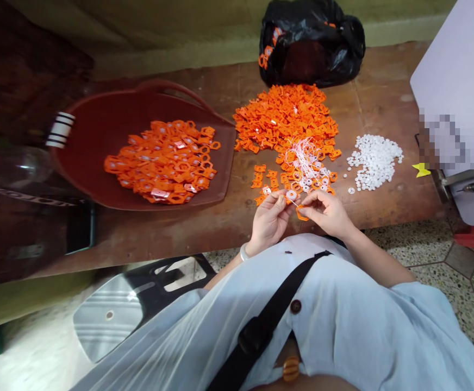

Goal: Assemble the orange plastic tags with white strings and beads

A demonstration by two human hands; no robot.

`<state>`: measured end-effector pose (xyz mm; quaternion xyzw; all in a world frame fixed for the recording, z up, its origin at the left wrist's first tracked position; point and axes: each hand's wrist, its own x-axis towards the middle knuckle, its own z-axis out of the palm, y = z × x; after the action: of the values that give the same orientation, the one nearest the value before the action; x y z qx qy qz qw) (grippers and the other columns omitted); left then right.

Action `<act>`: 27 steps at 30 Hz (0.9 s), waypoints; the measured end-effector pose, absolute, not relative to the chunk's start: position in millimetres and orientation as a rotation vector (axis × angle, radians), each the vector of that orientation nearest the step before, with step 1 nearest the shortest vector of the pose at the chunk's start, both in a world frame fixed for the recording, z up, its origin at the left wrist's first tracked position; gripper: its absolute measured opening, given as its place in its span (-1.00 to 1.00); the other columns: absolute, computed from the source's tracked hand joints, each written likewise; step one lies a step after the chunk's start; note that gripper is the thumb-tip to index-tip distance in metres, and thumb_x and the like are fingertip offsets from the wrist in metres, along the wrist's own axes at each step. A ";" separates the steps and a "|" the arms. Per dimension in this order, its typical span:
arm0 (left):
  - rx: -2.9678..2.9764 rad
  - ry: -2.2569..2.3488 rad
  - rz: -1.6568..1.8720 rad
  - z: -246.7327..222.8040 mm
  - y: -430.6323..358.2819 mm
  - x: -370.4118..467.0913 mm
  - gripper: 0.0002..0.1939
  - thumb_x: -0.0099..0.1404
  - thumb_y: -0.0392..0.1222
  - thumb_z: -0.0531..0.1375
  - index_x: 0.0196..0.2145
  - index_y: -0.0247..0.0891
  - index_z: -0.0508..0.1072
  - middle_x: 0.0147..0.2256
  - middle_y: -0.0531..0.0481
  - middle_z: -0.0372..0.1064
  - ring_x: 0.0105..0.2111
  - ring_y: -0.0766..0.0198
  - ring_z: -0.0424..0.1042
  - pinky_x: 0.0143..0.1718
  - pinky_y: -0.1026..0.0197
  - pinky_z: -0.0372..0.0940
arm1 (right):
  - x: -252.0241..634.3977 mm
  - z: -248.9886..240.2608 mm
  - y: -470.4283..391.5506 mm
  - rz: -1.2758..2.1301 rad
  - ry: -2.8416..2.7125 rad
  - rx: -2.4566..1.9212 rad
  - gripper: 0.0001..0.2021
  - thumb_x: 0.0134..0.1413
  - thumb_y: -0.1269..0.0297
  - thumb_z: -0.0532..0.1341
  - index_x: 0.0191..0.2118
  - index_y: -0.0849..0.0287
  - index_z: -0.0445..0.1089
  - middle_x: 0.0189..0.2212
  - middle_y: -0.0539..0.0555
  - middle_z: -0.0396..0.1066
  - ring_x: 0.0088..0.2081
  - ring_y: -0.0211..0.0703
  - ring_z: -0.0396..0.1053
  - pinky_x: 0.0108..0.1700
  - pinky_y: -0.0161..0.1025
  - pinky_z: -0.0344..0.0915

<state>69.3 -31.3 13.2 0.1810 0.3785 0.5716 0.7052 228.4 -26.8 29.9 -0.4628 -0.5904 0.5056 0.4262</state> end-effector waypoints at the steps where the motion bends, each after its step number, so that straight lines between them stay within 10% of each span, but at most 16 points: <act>1: 0.413 0.839 1.277 13.4 -31.2 69.0 -0.69 0.01 -0.09 0.45 -0.33 -0.24 0.49 -0.30 0.02 0.49 -0.26 0.27 0.52 -0.03 0.10 0.40 | 228.4 30.4 -27.5 1.266 -1.472 -1.159 -0.85 -0.02 0.22 0.35 -0.41 0.15 0.40 -0.44 0.00 0.44 -0.39 -0.24 0.38 -0.33 -0.26 0.34; 27: 0.608 0.933 1.300 22.1 -32.1 62.8 -0.58 -0.04 -0.02 0.46 -0.25 -0.24 0.53 -0.30 -0.01 0.52 -0.29 0.29 0.50 -0.12 0.18 0.38 | 233.9 12.8 -19.2 1.487 -1.339 -1.100 -0.59 -0.08 -0.01 0.39 -0.15 0.12 0.43 -0.39 -0.01 0.41 -0.40 -0.27 0.36 -0.33 -0.26 0.39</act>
<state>62.8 -32.1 22.1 0.2681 0.4117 0.5734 0.6555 233.9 -19.2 12.8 -0.4381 -0.5332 0.5922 0.4160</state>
